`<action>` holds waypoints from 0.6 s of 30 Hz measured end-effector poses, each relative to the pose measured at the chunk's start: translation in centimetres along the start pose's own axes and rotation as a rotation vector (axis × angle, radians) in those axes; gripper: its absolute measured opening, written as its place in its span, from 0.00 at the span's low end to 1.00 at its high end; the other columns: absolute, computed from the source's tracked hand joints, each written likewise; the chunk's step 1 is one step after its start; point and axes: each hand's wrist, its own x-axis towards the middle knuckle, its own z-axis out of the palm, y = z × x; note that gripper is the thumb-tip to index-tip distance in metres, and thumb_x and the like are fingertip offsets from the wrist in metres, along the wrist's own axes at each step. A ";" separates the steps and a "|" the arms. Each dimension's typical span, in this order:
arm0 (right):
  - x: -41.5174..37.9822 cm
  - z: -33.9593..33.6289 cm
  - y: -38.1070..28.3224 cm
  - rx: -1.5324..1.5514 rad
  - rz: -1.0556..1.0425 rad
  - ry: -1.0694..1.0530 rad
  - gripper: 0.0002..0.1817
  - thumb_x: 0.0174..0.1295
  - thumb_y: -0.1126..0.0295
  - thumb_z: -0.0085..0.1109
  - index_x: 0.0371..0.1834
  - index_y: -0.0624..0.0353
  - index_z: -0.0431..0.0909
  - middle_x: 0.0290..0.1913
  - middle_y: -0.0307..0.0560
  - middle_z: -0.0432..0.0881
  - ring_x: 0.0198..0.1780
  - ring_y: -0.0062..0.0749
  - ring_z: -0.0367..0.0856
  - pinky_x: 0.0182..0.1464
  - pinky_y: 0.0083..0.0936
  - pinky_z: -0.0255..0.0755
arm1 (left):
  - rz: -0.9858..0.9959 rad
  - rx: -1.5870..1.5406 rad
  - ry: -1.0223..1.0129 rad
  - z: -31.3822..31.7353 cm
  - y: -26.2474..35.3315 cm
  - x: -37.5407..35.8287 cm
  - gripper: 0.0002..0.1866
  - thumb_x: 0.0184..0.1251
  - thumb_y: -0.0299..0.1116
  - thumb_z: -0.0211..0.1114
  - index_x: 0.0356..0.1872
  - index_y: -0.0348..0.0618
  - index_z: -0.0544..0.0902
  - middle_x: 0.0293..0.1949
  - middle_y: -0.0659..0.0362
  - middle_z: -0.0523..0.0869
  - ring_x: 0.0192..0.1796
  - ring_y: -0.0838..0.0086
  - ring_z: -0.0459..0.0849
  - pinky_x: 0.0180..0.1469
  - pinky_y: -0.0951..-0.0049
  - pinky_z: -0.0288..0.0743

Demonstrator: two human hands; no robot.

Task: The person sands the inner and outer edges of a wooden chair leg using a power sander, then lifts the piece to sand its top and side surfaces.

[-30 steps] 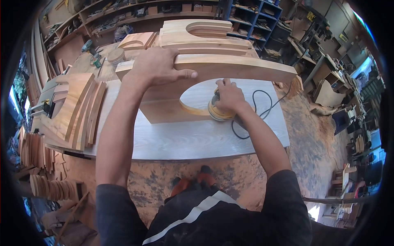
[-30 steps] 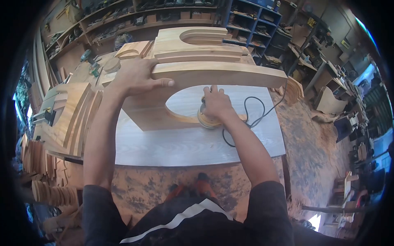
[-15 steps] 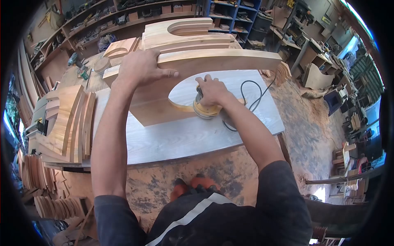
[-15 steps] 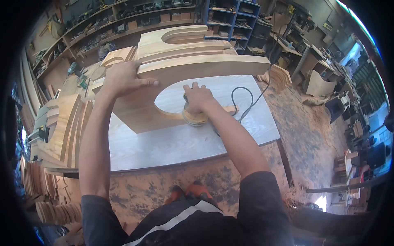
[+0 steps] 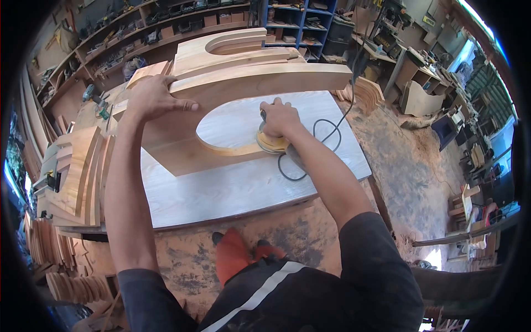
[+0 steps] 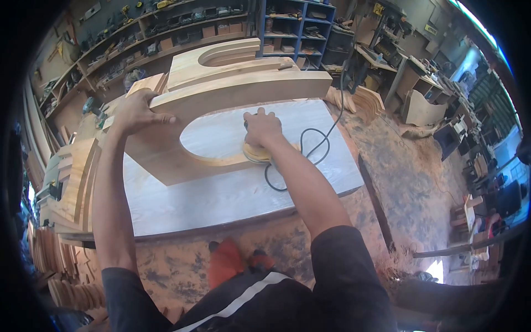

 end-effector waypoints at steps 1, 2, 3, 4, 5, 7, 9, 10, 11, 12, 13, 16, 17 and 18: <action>0.0 0.0 0.6 0.001 0.036 0.016 0.31 0.61 0.61 0.71 0.71 0.43 0.78 0.70 0.58 0.77 0.67 0.63 0.82 0.67 0.52 0.81 | 0.002 0.007 0.001 0.2 -0.2 0.0 0.54 0.32 0.81 0.84 0.52 0.43 0.94 0.38 0.49 0.95 0.46 0.54 0.95 0.52 0.54 0.86; 0.0 0.0 1.2 0.005 0.074 0.032 0.32 0.61 0.61 0.72 0.71 0.43 0.78 0.70 0.58 0.76 0.68 0.63 0.82 0.68 0.51 0.81 | 0.003 0.038 0.030 0.4 -0.4 0.1 0.54 0.32 0.80 0.85 0.53 0.43 0.94 0.38 0.49 0.95 0.46 0.55 0.95 0.52 0.54 0.86; 0.2 -0.1 1.9 0.013 0.076 0.036 0.32 0.61 0.61 0.72 0.71 0.43 0.78 0.70 0.58 0.76 0.68 0.63 0.82 0.68 0.51 0.81 | 0.005 0.066 0.056 0.5 -0.5 0.2 0.54 0.32 0.78 0.86 0.55 0.43 0.94 0.39 0.49 0.96 0.47 0.55 0.95 0.52 0.55 0.86; 0.3 0.2 2.8 0.005 0.104 0.039 0.32 0.61 0.60 0.74 0.71 0.43 0.79 0.70 0.58 0.77 0.68 0.63 0.82 0.68 0.51 0.81 | 0.008 0.068 0.045 0.6 -0.3 -0.1 0.54 0.32 0.78 0.86 0.55 0.43 0.94 0.39 0.49 0.96 0.47 0.55 0.95 0.52 0.55 0.86; 0.4 0.3 3.7 -0.007 0.134 0.045 0.33 0.60 0.59 0.75 0.71 0.43 0.79 0.71 0.58 0.77 0.69 0.63 0.82 0.68 0.51 0.81 | 0.011 0.012 0.053 0.3 -0.2 -0.2 0.53 0.31 0.76 0.87 0.55 0.43 0.95 0.39 0.49 0.96 0.46 0.56 0.95 0.51 0.55 0.86; 0.0 -0.2 5.0 -0.026 0.164 0.029 0.33 0.60 0.58 0.76 0.71 0.43 0.79 0.70 0.58 0.77 0.68 0.63 0.82 0.67 0.50 0.81 | 0.014 -0.060 0.051 0.1 0.2 -0.4 0.52 0.31 0.75 0.88 0.55 0.43 0.95 0.39 0.50 0.96 0.46 0.56 0.95 0.51 0.56 0.86; -0.3 -0.6 6.3 -0.048 0.197 0.023 0.34 0.59 0.55 0.78 0.70 0.43 0.79 0.68 0.57 0.79 0.68 0.63 0.83 0.67 0.50 0.82 | 0.003 -0.092 0.033 0.0 0.2 -0.5 0.50 0.30 0.72 0.90 0.54 0.43 0.95 0.38 0.51 0.97 0.44 0.58 0.96 0.51 0.57 0.86; -0.5 -0.7 6.8 -0.055 0.196 0.018 0.34 0.59 0.55 0.78 0.70 0.43 0.79 0.68 0.57 0.79 0.68 0.63 0.83 0.67 0.50 0.82 | 0.000 -0.099 0.031 0.0 0.3 -0.7 0.50 0.30 0.72 0.90 0.54 0.43 0.95 0.38 0.51 0.97 0.44 0.58 0.96 0.51 0.57 0.86; -0.7 -0.7 7.3 -0.060 0.219 0.013 0.34 0.59 0.55 0.78 0.71 0.43 0.79 0.69 0.57 0.79 0.68 0.63 0.83 0.67 0.50 0.82 | -0.009 -0.093 0.034 -0.1 0.4 -0.8 0.50 0.31 0.72 0.90 0.54 0.44 0.95 0.38 0.51 0.97 0.43 0.58 0.96 0.50 0.58 0.86; -0.8 -0.9 7.5 -0.063 0.244 0.010 0.34 0.59 0.55 0.77 0.71 0.43 0.79 0.69 0.57 0.78 0.68 0.63 0.83 0.67 0.50 0.82 | -0.013 -0.084 0.038 -0.2 0.6 -0.8 0.49 0.31 0.72 0.90 0.53 0.44 0.96 0.38 0.51 0.97 0.42 0.59 0.96 0.50 0.58 0.86; -1.0 -1.0 7.8 -0.062 0.251 0.010 0.34 0.59 0.55 0.77 0.71 0.43 0.79 0.69 0.57 0.78 0.68 0.63 0.83 0.67 0.50 0.82 | -0.003 -0.077 0.051 -0.2 0.7 -0.8 0.48 0.32 0.70 0.90 0.53 0.44 0.96 0.38 0.51 0.97 0.41 0.60 0.96 0.49 0.59 0.86; -1.7 -0.9 8.8 -0.052 0.279 0.000 0.35 0.59 0.55 0.77 0.72 0.43 0.78 0.71 0.58 0.78 0.68 0.63 0.83 0.68 0.50 0.82 | -0.030 -0.076 0.004 -0.6 1.2 -0.6 0.46 0.34 0.69 0.91 0.53 0.44 0.96 0.38 0.51 0.97 0.41 0.61 0.95 0.49 0.60 0.86; -1.8 -0.8 9.0 -0.051 0.279 0.000 0.35 0.59 0.55 0.77 0.72 0.43 0.78 0.71 0.58 0.77 0.69 0.63 0.83 0.68 0.50 0.82 | -0.019 -0.072 0.001 -0.6 1.2 -0.5 0.46 0.34 0.69 0.91 0.53 0.44 0.96 0.38 0.51 0.97 0.41 0.61 0.95 0.49 0.60 0.86; -1.8 -0.8 9.2 -0.050 0.276 0.000 0.36 0.59 0.56 0.77 0.73 0.43 0.78 0.72 0.58 0.77 0.69 0.62 0.83 0.68 0.50 0.82 | -0.015 -0.082 0.009 -0.5 1.1 -0.6 0.46 0.35 0.68 0.91 0.53 0.44 0.96 0.38 0.51 0.97 0.40 0.61 0.95 0.48 0.59 0.85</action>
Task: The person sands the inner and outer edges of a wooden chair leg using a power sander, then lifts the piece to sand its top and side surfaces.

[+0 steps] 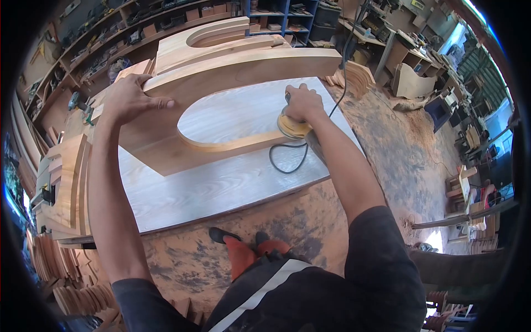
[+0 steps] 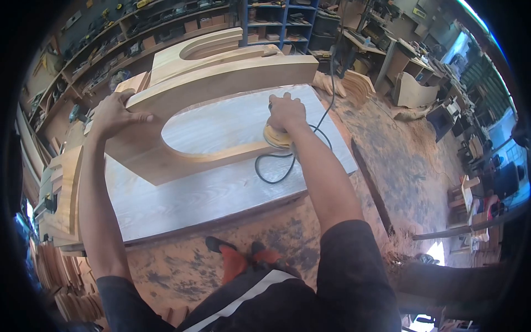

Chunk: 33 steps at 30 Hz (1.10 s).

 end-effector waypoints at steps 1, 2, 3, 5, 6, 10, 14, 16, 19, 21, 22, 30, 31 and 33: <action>0.0 -0.1 0.2 0.004 0.004 0.001 0.36 0.59 0.56 0.77 0.73 0.43 0.78 0.72 0.58 0.77 0.69 0.62 0.83 0.68 0.50 0.82 | 0.003 -0.010 0.008 0.1 -0.1 0.0 0.45 0.35 0.67 0.91 0.53 0.44 0.96 0.38 0.51 0.97 0.40 0.61 0.95 0.48 0.59 0.85; 0.0 -0.1 0.3 0.004 0.015 0.000 0.35 0.60 0.56 0.76 0.73 0.43 0.78 0.72 0.58 0.77 0.69 0.62 0.83 0.68 0.50 0.82 | 0.005 -0.007 0.006 0.3 -0.2 0.0 0.45 0.35 0.67 0.91 0.53 0.44 0.96 0.38 0.51 0.97 0.40 0.61 0.95 0.48 0.59 0.85; 0.0 -0.2 0.3 0.001 0.023 0.001 0.35 0.60 0.57 0.76 0.73 0.43 0.78 0.72 0.58 0.77 0.69 0.62 0.83 0.69 0.50 0.82 | 0.008 -0.024 0.003 0.3 -0.2 -0.1 0.46 0.35 0.68 0.91 0.53 0.43 0.96 0.37 0.51 0.97 0.40 0.60 0.95 0.48 0.59 0.85; -0.1 -0.4 0.3 0.003 0.025 -0.001 0.35 0.60 0.57 0.75 0.73 0.43 0.78 0.73 0.58 0.77 0.69 0.62 0.82 0.69 0.50 0.82 | 0.000 -0.038 0.002 0.1 -0.4 -0.5 0.46 0.35 0.68 0.91 0.52 0.43 0.96 0.37 0.50 0.96 0.39 0.60 0.95 0.47 0.58 0.85; -0.1 -0.4 0.3 0.004 0.031 -0.002 0.35 0.60 0.58 0.75 0.74 0.42 0.78 0.73 0.58 0.76 0.70 0.62 0.82 0.69 0.50 0.81 | -0.012 0.017 0.019 0.0 0.1 -0.8 0.45 0.36 0.69 0.90 0.51 0.43 0.96 0.36 0.50 0.96 0.39 0.59 0.95 0.47 0.58 0.85; -0.2 -0.4 0.5 0.023 0.043 0.002 0.34 0.61 0.59 0.73 0.74 0.42 0.77 0.74 0.58 0.76 0.71 0.62 0.81 0.69 0.50 0.81 | 0.000 0.037 0.050 0.2 0.2 -0.9 0.44 0.37 0.71 0.89 0.47 0.41 0.96 0.35 0.50 0.96 0.39 0.58 0.95 0.47 0.57 0.85; 0.1 -0.5 -0.3 0.007 0.030 -0.034 0.33 0.63 0.61 0.70 0.75 0.43 0.77 0.74 0.58 0.76 0.71 0.62 0.81 0.69 0.50 0.81 | 0.001 0.014 0.055 0.2 0.2 -1.0 0.44 0.37 0.71 0.89 0.45 0.40 0.96 0.36 0.50 0.96 0.39 0.58 0.95 0.46 0.57 0.85; 0.4 -0.3 -0.7 -0.004 0.019 -0.038 0.33 0.63 0.61 0.69 0.75 0.43 0.76 0.74 0.58 0.76 0.71 0.62 0.81 0.70 0.50 0.81 | 0.026 0.010 0.064 0.2 0.1 -1.0 0.44 0.36 0.71 0.89 0.45 0.41 0.96 0.36 0.50 0.96 0.39 0.58 0.95 0.47 0.57 0.85; 0.6 -0.2 -1.5 0.007 -0.002 -0.015 0.34 0.63 0.61 0.69 0.76 0.43 0.76 0.74 0.58 0.76 0.71 0.62 0.81 0.69 0.50 0.81 | 0.027 0.013 0.072 0.2 0.2 -1.2 0.43 0.37 0.71 0.89 0.46 0.42 0.96 0.36 0.50 0.96 0.38 0.58 0.95 0.47 0.56 0.85; 0.7 -0.5 -2.2 0.012 -0.007 -0.030 0.34 0.63 0.60 0.70 0.76 0.43 0.77 0.74 0.58 0.76 0.71 0.61 0.81 0.69 0.50 0.81 | 0.026 0.026 0.081 0.2 0.1 -1.3 0.43 0.37 0.71 0.89 0.46 0.42 0.96 0.36 0.50 0.96 0.39 0.58 0.95 0.46 0.56 0.84; 0.9 -0.3 -2.5 0.012 -0.011 -0.031 0.34 0.63 0.60 0.70 0.76 0.43 0.77 0.74 0.58 0.76 0.71 0.61 0.81 0.69 0.50 0.81 | 0.029 0.036 0.087 0.3 0.1 -1.3 0.43 0.37 0.70 0.89 0.46 0.42 0.96 0.36 0.50 0.96 0.39 0.58 0.94 0.46 0.56 0.84; 1.1 0.4 -5.5 0.038 -0.103 -0.004 0.32 0.63 0.62 0.70 0.74 0.45 0.79 0.72 0.57 0.78 0.68 0.61 0.83 0.67 0.51 0.82 | -0.001 0.008 0.049 0.1 0.2 -1.4 0.43 0.36 0.70 0.90 0.48 0.46 0.97 0.36 0.53 0.96 0.40 0.60 0.94 0.46 0.57 0.84; 1.2 0.6 -5.8 0.038 -0.109 -0.005 0.32 0.63 0.62 0.70 0.74 0.45 0.79 0.72 0.57 0.78 0.68 0.61 0.83 0.67 0.51 0.82 | -0.006 -0.008 0.033 0.1 0.2 -1.4 0.43 0.35 0.70 0.90 0.49 0.47 0.97 0.36 0.54 0.96 0.40 0.60 0.94 0.47 0.57 0.84; 1.3 1.0 -6.6 0.048 -0.129 0.027 0.31 0.63 0.63 0.69 0.73 0.44 0.79 0.72 0.57 0.78 0.67 0.62 0.83 0.66 0.51 0.83 | -0.021 0.027 0.021 -0.1 0.5 -1.4 0.44 0.35 0.70 0.90 0.49 0.47 0.97 0.36 0.54 0.96 0.41 0.60 0.94 0.47 0.57 0.84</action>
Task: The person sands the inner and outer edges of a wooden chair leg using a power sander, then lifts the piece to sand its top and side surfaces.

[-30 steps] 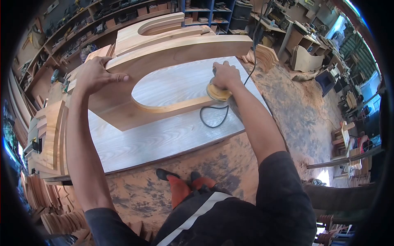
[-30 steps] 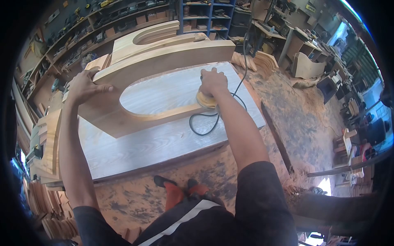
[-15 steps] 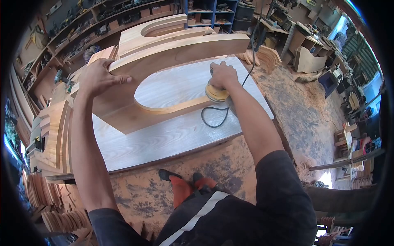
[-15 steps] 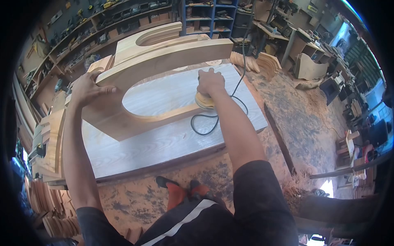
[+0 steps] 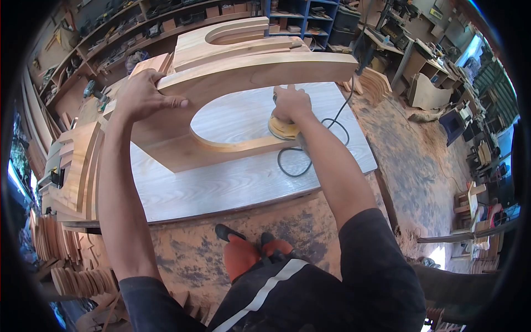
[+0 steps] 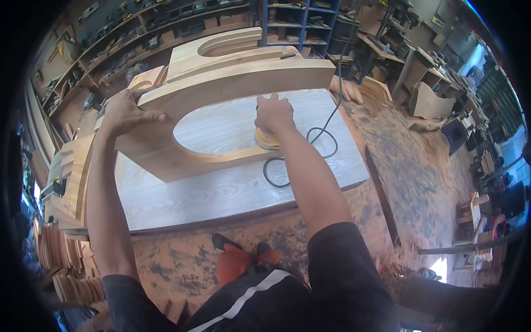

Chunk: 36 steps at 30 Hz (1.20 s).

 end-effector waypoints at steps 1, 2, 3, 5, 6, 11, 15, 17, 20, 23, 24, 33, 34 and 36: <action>0.0 0.1 -0.3 0.004 -0.006 -0.003 0.31 0.63 0.63 0.69 0.73 0.44 0.79 0.72 0.57 0.78 0.67 0.62 0.83 0.66 0.51 0.83 | -0.008 0.037 -0.014 -0.1 0.1 -0.1 0.44 0.35 0.70 0.90 0.50 0.47 0.97 0.36 0.54 0.96 0.41 0.61 0.94 0.48 0.57 0.84; 0.0 0.1 -0.5 0.009 -0.014 -0.005 0.32 0.61 0.62 0.71 0.73 0.44 0.79 0.72 0.58 0.77 0.67 0.62 0.84 0.67 0.50 0.82 | -0.011 0.042 -0.014 -0.2 0.2 -0.1 0.44 0.35 0.70 0.90 0.50 0.47 0.97 0.36 0.54 0.96 0.41 0.61 0.94 0.48 0.57 0.84; 0.0 0.0 -0.7 0.013 -0.020 -0.009 0.34 0.60 0.60 0.72 0.72 0.44 0.78 0.72 0.58 0.77 0.66 0.62 0.84 0.68 0.49 0.81 | 0.012 0.031 0.004 -0.1 0.1 -0.1 0.44 0.35 0.71 0.90 0.50 0.47 0.97 0.36 0.54 0.96 0.41 0.61 0.94 0.48 0.57 0.84; -0.4 0.2 -1.2 0.009 -0.039 -0.005 0.31 0.61 0.61 0.72 0.71 0.44 0.79 0.72 0.57 0.78 0.67 0.61 0.84 0.66 0.49 0.83 | 0.039 0.022 0.015 0.1 0.1 0.0 0.45 0.34 0.71 0.90 0.50 0.47 0.97 0.36 0.54 0.96 0.41 0.61 0.94 0.48 0.57 0.84; -0.5 0.0 -1.3 0.000 -0.059 0.004 0.29 0.62 0.62 0.71 0.69 0.45 0.80 0.71 0.56 0.78 0.67 0.60 0.84 0.64 0.49 0.84 | 0.028 0.030 0.014 0.1 0.1 0.1 0.45 0.35 0.71 0.90 0.50 0.46 0.96 0.37 0.54 0.96 0.42 0.61 0.94 0.48 0.56 0.84; -1.0 -0.1 -1.0 0.009 -0.062 -0.001 0.31 0.63 0.62 0.68 0.72 0.44 0.78 0.71 0.58 0.78 0.66 0.61 0.84 0.67 0.50 0.81 | -0.031 0.049 -0.035 -0.2 0.6 0.0 0.45 0.36 0.71 0.89 0.50 0.45 0.96 0.39 0.54 0.96 0.42 0.61 0.94 0.48 0.57 0.84; -0.9 -0.1 0.7 -0.005 -0.011 0.006 0.32 0.62 0.62 0.68 0.73 0.43 0.78 0.70 0.59 0.78 0.67 0.61 0.83 0.68 0.50 0.80 | -0.029 0.017 -0.022 -0.3 0.6 -0.2 0.44 0.36 0.70 0.90 0.49 0.43 0.95 0.40 0.54 0.96 0.41 0.61 0.94 0.47 0.58 0.84; -1.2 -0.3 2.3 -0.011 0.016 0.007 0.32 0.62 0.62 0.68 0.73 0.43 0.78 0.70 0.59 0.78 0.67 0.62 0.83 0.68 0.51 0.80 | -0.017 -0.009 -0.005 0.0 0.6 -0.4 0.44 0.36 0.70 0.90 0.48 0.43 0.95 0.40 0.54 0.96 0.41 0.62 0.94 0.47 0.58 0.84; -1.1 -1.2 4.0 -0.027 0.080 0.010 0.32 0.62 0.62 0.70 0.73 0.45 0.78 0.70 0.58 0.78 0.68 0.61 0.83 0.68 0.50 0.81 | 0.039 0.091 0.067 0.1 0.4 -0.4 0.45 0.35 0.70 0.90 0.47 0.41 0.95 0.37 0.53 0.95 0.40 0.61 0.93 0.46 0.57 0.83; -1.3 -1.9 5.9 -0.057 0.134 -0.014 0.31 0.62 0.61 0.71 0.71 0.47 0.78 0.70 0.58 0.78 0.69 0.61 0.82 0.67 0.50 0.81 | -0.021 -0.036 0.058 0.3 0.3 -0.8 0.45 0.34 0.71 0.89 0.45 0.40 0.94 0.36 0.53 0.93 0.40 0.59 0.93 0.45 0.56 0.82; -1.5 -2.2 6.2 -0.062 0.151 -0.029 0.31 0.62 0.61 0.71 0.71 0.47 0.78 0.70 0.58 0.78 0.69 0.61 0.82 0.67 0.50 0.81 | -0.017 0.024 0.066 0.3 0.1 -0.6 0.46 0.33 0.72 0.89 0.44 0.39 0.94 0.35 0.52 0.92 0.40 0.58 0.92 0.45 0.55 0.82; -1.5 -1.2 4.8 -0.034 0.121 -0.024 0.29 0.64 0.62 0.68 0.70 0.47 0.79 0.68 0.59 0.79 0.67 0.64 0.83 0.67 0.51 0.81 | 0.046 0.049 0.138 0.5 0.7 -1.1 0.42 0.36 0.72 0.88 0.40 0.42 0.92 0.29 0.54 0.91 0.36 0.57 0.91 0.43 0.55 0.80; -1.3 -0.8 4.4 -0.043 0.108 -0.017 0.30 0.63 0.61 0.68 0.70 0.45 0.78 0.68 0.58 0.79 0.66 0.63 0.84 0.67 0.51 0.81 | 0.046 0.065 0.139 0.4 0.6 -1.1 0.41 0.37 0.71 0.88 0.40 0.42 0.92 0.28 0.54 0.91 0.35 0.56 0.91 0.42 0.55 0.80; -0.9 -0.5 3.2 -0.054 0.090 -0.009 0.31 0.61 0.60 0.68 0.71 0.42 0.78 0.67 0.57 0.79 0.66 0.62 0.84 0.68 0.51 0.81 | 0.007 0.051 0.089 0.0 0.8 -0.9 0.43 0.37 0.70 0.89 0.43 0.40 0.93 0.33 0.51 0.92 0.39 0.55 0.91 0.45 0.55 0.79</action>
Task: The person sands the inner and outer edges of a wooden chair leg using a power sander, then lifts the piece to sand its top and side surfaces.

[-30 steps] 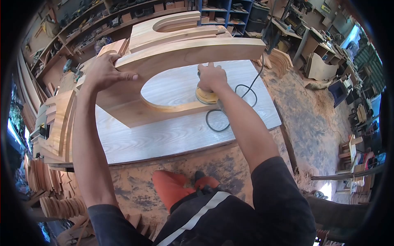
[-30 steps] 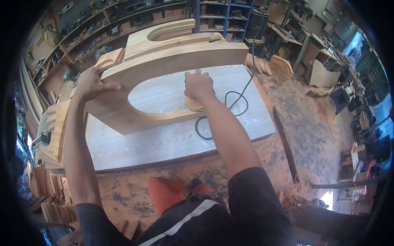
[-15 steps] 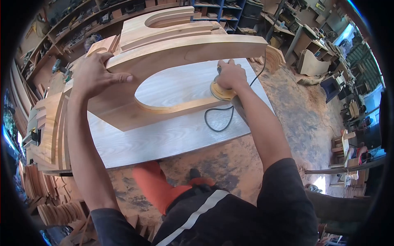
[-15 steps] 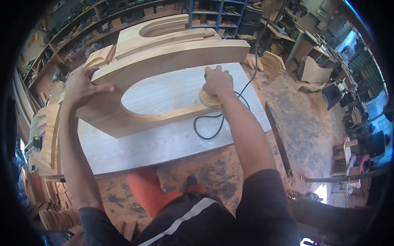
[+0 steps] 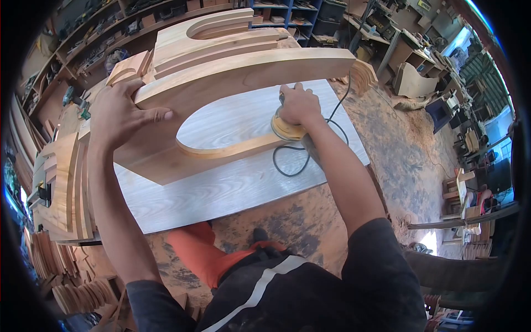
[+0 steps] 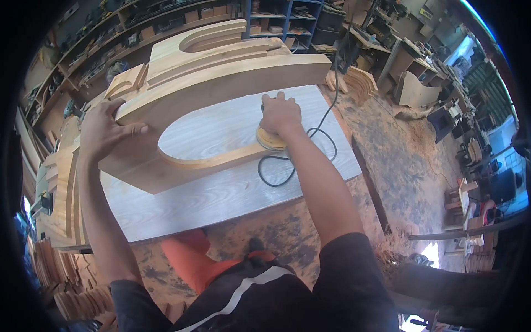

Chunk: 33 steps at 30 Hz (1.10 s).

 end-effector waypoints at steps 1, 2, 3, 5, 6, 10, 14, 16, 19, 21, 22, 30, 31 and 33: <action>-0.2 0.1 -0.6 0.022 -0.029 0.020 0.29 0.62 0.61 0.69 0.69 0.46 0.79 0.67 0.59 0.79 0.66 0.63 0.84 0.66 0.50 0.82 | -0.038 -0.014 -0.053 -0.1 0.1 0.0 0.45 0.36 0.68 0.90 0.47 0.38 0.93 0.38 0.48 0.93 0.42 0.53 0.92 0.48 0.55 0.79; -0.4 0.2 -1.3 0.043 -0.057 0.041 0.28 0.63 0.62 0.70 0.68 0.49 0.81 0.67 0.60 0.79 0.65 0.64 0.84 0.64 0.50 0.83 | -0.036 -0.015 -0.054 -0.1 0.1 0.0 0.45 0.36 0.68 0.90 0.47 0.38 0.93 0.38 0.48 0.93 0.42 0.53 0.92 0.48 0.55 0.79; -0.6 0.4 -2.1 0.043 -0.052 0.040 0.28 0.63 0.62 0.70 0.68 0.49 0.81 0.67 0.60 0.79 0.65 0.64 0.84 0.64 0.50 0.83 | -0.033 -0.024 -0.042 0.0 0.1 -0.1 0.45 0.36 0.68 0.90 0.48 0.37 0.93 0.38 0.48 0.93 0.43 0.53 0.92 0.48 0.55 0.79; -0.9 0.7 -3.8 0.074 -0.089 0.075 0.27 0.62 0.62 0.72 0.66 0.49 0.82 0.67 0.59 0.79 0.65 0.62 0.84 0.63 0.49 0.85 | -0.022 -0.035 -0.032 0.0 0.2 -0.3 0.45 0.36 0.67 0.90 0.48 0.37 0.93 0.38 0.48 0.93 0.43 0.53 0.92 0.49 0.55 0.80; -1.3 0.7 -4.9 0.074 -0.080 0.079 0.27 0.62 0.62 0.72 0.66 0.49 0.82 0.67 0.59 0.79 0.65 0.62 0.84 0.63 0.49 0.85 | -0.014 -0.015 -0.012 0.0 0.2 -0.4 0.45 0.36 0.66 0.90 0.49 0.37 0.93 0.38 0.48 0.93 0.43 0.53 0.92 0.48 0.55 0.80; -1.8 0.9 -8.4 0.122 -0.091 0.045 0.27 0.63 0.61 0.73 0.67 0.47 0.82 0.66 0.56 0.79 0.65 0.57 0.83 0.59 0.49 0.87 | 0.099 0.022 0.137 0.9 -0.6 -0.6 0.41 0.38 0.64 0.91 0.45 0.38 0.94 0.30 0.48 0.92 0.36 0.54 0.92 0.42 0.55 0.80; -2.6 0.7 -10.9 0.161 -0.099 0.028 0.26 0.66 0.62 0.70 0.68 0.47 0.82 0.66 0.55 0.78 0.65 0.56 0.82 0.57 0.52 0.87 | 0.044 -0.069 0.034 0.5 -0.3 -0.3 0.43 0.37 0.65 0.91 0.46 0.36 0.93 0.31 0.47 0.92 0.35 0.53 0.91 0.43 0.56 0.81; -2.9 0.5 -11.0 0.149 -0.110 -0.001 0.25 0.67 0.62 0.69 0.68 0.48 0.81 0.66 0.54 0.78 0.66 0.55 0.81 0.56 0.55 0.87 | 0.040 -0.041 0.022 0.4 -0.1 -0.3 0.43 0.37 0.65 0.91 0.46 0.36 0.93 0.31 0.47 0.92 0.35 0.54 0.91 0.43 0.56 0.81; -2.5 0.8 -9.2 0.175 -0.061 0.027 0.25 0.67 0.61 0.69 0.69 0.48 0.81 0.66 0.54 0.78 0.65 0.54 0.81 0.57 0.53 0.87 | 0.019 -0.007 -0.005 0.2 0.0 -0.3 0.43 0.37 0.65 0.91 0.45 0.36 0.93 0.31 0.48 0.92 0.35 0.55 0.91 0.43 0.57 0.81; -2.1 0.6 -7.2 0.172 -0.030 0.032 0.25 0.67 0.61 0.69 0.69 0.47 0.81 0.66 0.54 0.78 0.66 0.55 0.82 0.57 0.52 0.87 | 0.008 -0.006 -0.017 0.1 0.0 -0.4 0.43 0.38 0.66 0.91 0.45 0.36 0.93 0.31 0.48 0.92 0.35 0.55 0.92 0.43 0.57 0.81; -1.9 0.5 -6.1 0.166 -0.001 0.037 0.25 0.67 0.61 0.69 0.69 0.47 0.81 0.66 0.55 0.78 0.66 0.55 0.82 0.58 0.51 0.87 | 0.016 -0.041 -0.006 0.1 0.0 -0.5 0.43 0.37 0.65 0.91 0.45 0.36 0.93 0.31 0.48 0.92 0.35 0.55 0.91 0.42 0.57 0.81; -0.8 -0.2 2.3 0.051 0.136 0.051 0.26 0.66 0.61 0.70 0.68 0.48 0.80 0.67 0.57 0.78 0.66 0.61 0.83 0.61 0.51 0.85 | 0.024 -0.063 0.042 0.3 0.1 -1.0 0.43 0.37 0.64 0.91 0.48 0.38 0.94 0.31 0.49 0.92 0.34 0.56 0.91 0.43 0.57 0.80; -0.7 -0.3 2.9 0.042 0.163 0.041 0.26 0.65 0.61 0.70 0.67 0.48 0.80 0.67 0.57 0.78 0.67 0.61 0.83 0.62 0.51 0.85 | 0.020 -0.057 0.046 0.3 0.1 -1.1 0.43 0.36 0.64 0.91 0.48 0.38 0.94 0.31 0.48 0.92 0.35 0.56 0.92 0.43 0.57 0.80; -0.3 -0.4 3.6 0.033 0.188 0.026 0.27 0.64 0.61 0.70 0.67 0.49 0.80 0.67 0.57 0.78 0.67 0.62 0.83 0.63 0.51 0.84 | 0.012 -0.050 0.046 0.4 -0.1 -1.0 0.43 0.36 0.64 0.91 0.48 0.38 0.94 0.31 0.48 0.92 0.35 0.56 0.92 0.43 0.57 0.80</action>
